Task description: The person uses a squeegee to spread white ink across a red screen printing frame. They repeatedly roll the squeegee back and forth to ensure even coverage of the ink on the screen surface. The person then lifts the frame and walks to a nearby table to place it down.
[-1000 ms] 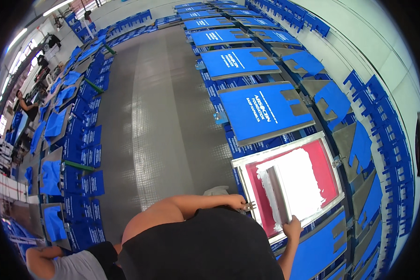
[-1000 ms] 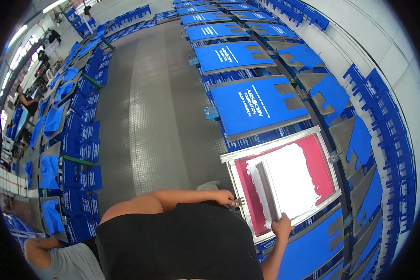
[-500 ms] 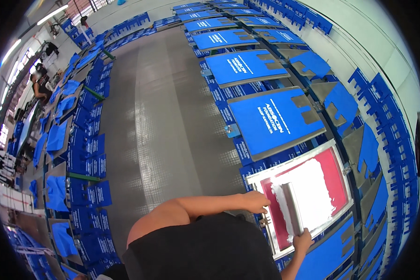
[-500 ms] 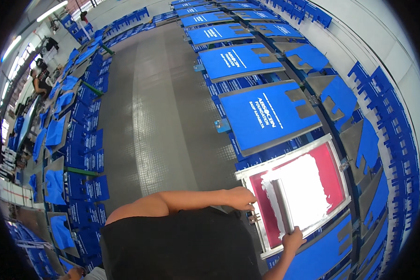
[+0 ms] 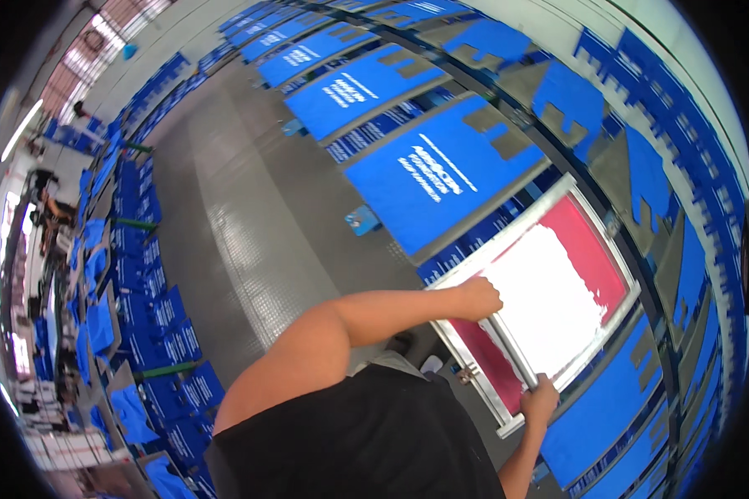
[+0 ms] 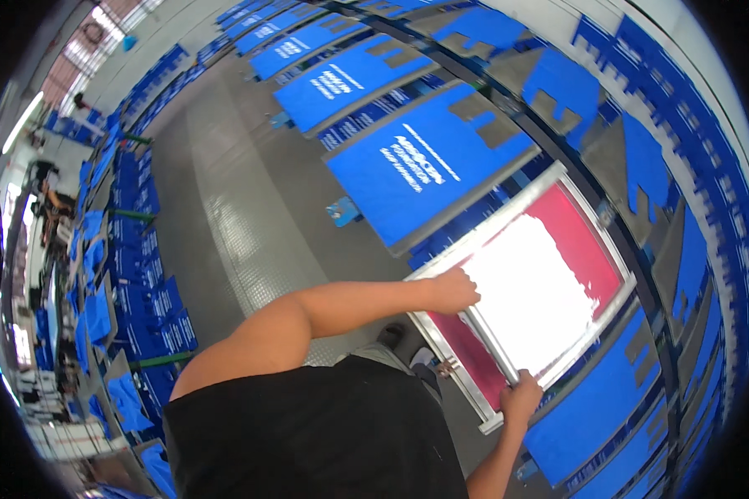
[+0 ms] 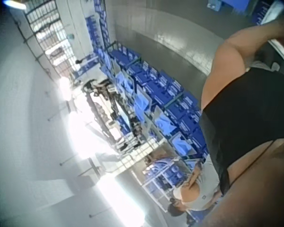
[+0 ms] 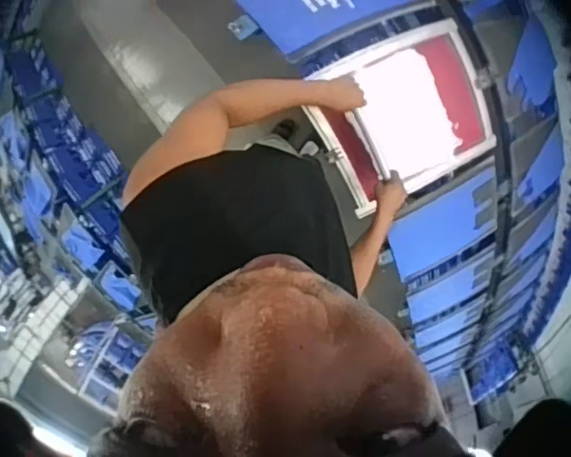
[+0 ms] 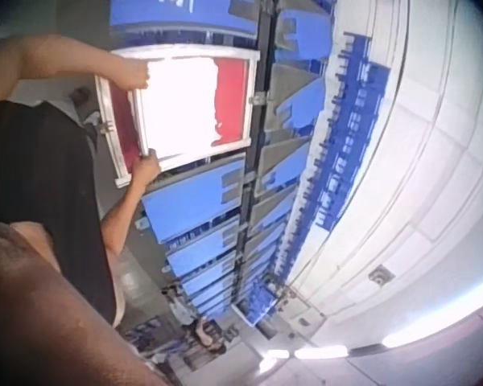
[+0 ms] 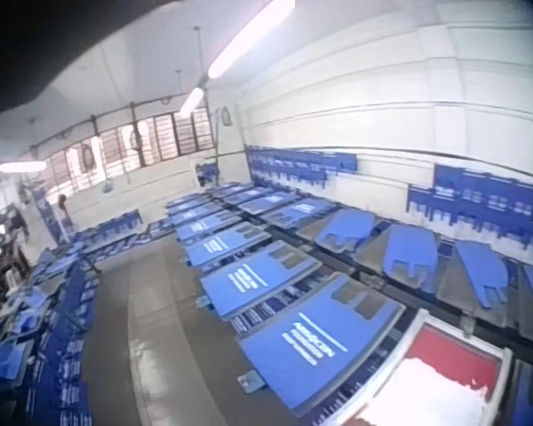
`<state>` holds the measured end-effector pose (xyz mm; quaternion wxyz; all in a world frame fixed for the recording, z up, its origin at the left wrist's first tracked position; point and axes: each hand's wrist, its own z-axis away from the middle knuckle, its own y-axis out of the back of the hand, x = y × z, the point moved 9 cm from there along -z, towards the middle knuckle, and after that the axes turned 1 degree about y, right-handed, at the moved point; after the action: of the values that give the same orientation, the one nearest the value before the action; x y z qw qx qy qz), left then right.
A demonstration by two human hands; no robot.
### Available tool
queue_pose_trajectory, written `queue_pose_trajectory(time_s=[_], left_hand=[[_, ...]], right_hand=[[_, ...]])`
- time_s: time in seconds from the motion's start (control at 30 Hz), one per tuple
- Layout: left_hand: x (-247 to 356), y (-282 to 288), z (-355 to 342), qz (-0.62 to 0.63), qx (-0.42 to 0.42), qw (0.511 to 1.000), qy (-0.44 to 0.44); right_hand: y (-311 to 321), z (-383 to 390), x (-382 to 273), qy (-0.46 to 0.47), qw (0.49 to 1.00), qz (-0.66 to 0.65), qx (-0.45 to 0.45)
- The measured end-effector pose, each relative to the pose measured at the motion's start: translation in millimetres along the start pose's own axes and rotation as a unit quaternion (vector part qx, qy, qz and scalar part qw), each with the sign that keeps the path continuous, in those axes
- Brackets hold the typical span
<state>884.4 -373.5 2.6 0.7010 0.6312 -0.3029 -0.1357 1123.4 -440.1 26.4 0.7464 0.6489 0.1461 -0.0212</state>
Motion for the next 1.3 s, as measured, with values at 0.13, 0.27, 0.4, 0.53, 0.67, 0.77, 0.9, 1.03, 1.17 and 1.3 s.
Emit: queue_pose_trajectory(time_s=[0.13,0.27,0.4,0.53,0.67,0.77,0.9,1.03,1.17,1.3], left_hand=[[10.7,19.2,-27.8,-0.006,-0.024,0.999,-0.030],[38.2,58.1,-61.8,0.010,-0.040,0.999,-0.007],[24.6,57.4,-111.6,-0.007,-0.082,0.997,-0.013],[-16.8,53.2,-161.7,-0.016,0.086,0.996,0.009],[-37.5,-7.1,-166.1,-0.045,0.049,0.996,0.053],[-23.5,-14.1,-124.7,-0.016,0.024,0.998,0.053],[5.9,12.3,-65.7,0.027,-0.004,0.999,0.039],[36.0,27.6,-11.6,0.066,-0.037,0.996,0.040],[36.5,4.6,-5.3,0.095,-0.029,0.994,0.046],[30.2,-5.3,-10.2,0.089,-0.079,0.991,0.064]], right_hand=[[-5.3,-0.2,22.6,-0.034,0.998,-0.053,-0.001],[13.0,-14.7,53.6,-0.030,0.990,-0.129,-0.040],[59.8,-65.4,70.2,0.008,0.998,-0.058,-0.007],[49.0,-140.8,93.2,0.039,0.994,0.031,0.096],[-2.7,-163.0,93.5,0.016,0.994,0.081,0.075],[-19.8,-130.1,72.1,0.026,0.997,0.049,0.045],[15.7,-69.5,45.0,0.044,0.999,-0.026,0.018],[25.7,-7.0,12.3,0.030,0.998,-0.059,-0.021],[-4.9,-1.1,18.9,-0.026,0.997,-0.036,-0.065],[-15.6,-16.6,28.6,-0.047,0.987,-0.029,-0.150]])
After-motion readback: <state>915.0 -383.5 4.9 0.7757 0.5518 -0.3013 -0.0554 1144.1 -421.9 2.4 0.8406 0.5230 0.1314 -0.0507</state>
